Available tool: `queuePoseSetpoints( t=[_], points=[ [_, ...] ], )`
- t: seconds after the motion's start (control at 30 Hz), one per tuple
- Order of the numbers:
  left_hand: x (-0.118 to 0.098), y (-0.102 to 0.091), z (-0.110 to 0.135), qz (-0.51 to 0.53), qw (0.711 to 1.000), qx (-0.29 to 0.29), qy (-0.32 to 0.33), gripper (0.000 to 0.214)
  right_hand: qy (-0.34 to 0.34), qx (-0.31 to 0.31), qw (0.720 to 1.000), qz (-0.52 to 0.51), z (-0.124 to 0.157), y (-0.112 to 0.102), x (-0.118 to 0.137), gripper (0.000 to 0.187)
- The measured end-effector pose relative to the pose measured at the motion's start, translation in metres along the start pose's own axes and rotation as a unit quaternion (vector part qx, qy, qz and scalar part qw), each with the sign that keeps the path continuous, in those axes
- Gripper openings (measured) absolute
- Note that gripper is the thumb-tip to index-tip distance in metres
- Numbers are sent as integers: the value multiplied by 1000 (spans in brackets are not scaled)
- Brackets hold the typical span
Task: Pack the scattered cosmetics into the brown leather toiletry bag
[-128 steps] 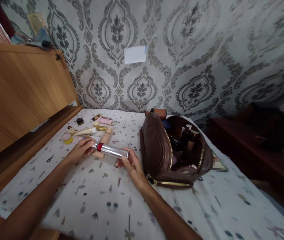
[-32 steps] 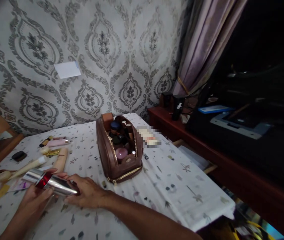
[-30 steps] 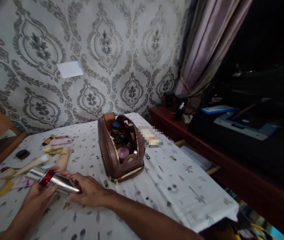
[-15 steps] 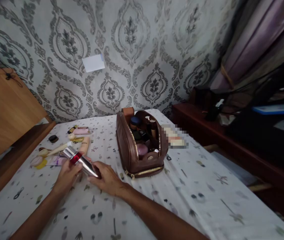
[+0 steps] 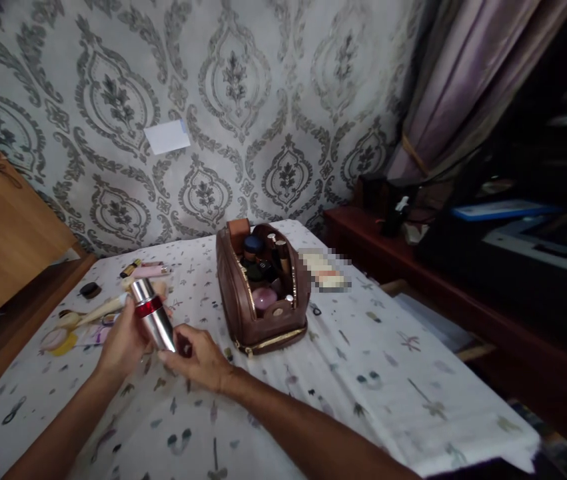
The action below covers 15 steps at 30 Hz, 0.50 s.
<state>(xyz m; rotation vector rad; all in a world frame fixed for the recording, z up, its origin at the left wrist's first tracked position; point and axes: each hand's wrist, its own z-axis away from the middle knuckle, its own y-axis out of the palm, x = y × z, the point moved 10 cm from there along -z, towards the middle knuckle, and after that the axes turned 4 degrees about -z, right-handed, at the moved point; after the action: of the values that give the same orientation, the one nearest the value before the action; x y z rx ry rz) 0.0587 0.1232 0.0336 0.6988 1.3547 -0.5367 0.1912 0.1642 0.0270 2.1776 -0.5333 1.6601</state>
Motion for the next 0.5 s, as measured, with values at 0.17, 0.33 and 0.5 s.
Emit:
queuePoseSetpoints(
  t=[0.17, 0.33, 0.5],
  points=[
    [-17, 36, 0, 22, 998, 46, 22, 47, -23, -52, 997, -44, 4, -9, 30, 39],
    [-49, 81, 11, -231, 936, 126, 232, 37, -62, -60, 996, -32, 21, -19, 67, 29],
    [-72, 152, 47, -436, 722, 188, 503, 43, -85, -38, 996, -14, 46, -21, 83, 28]
  ],
)
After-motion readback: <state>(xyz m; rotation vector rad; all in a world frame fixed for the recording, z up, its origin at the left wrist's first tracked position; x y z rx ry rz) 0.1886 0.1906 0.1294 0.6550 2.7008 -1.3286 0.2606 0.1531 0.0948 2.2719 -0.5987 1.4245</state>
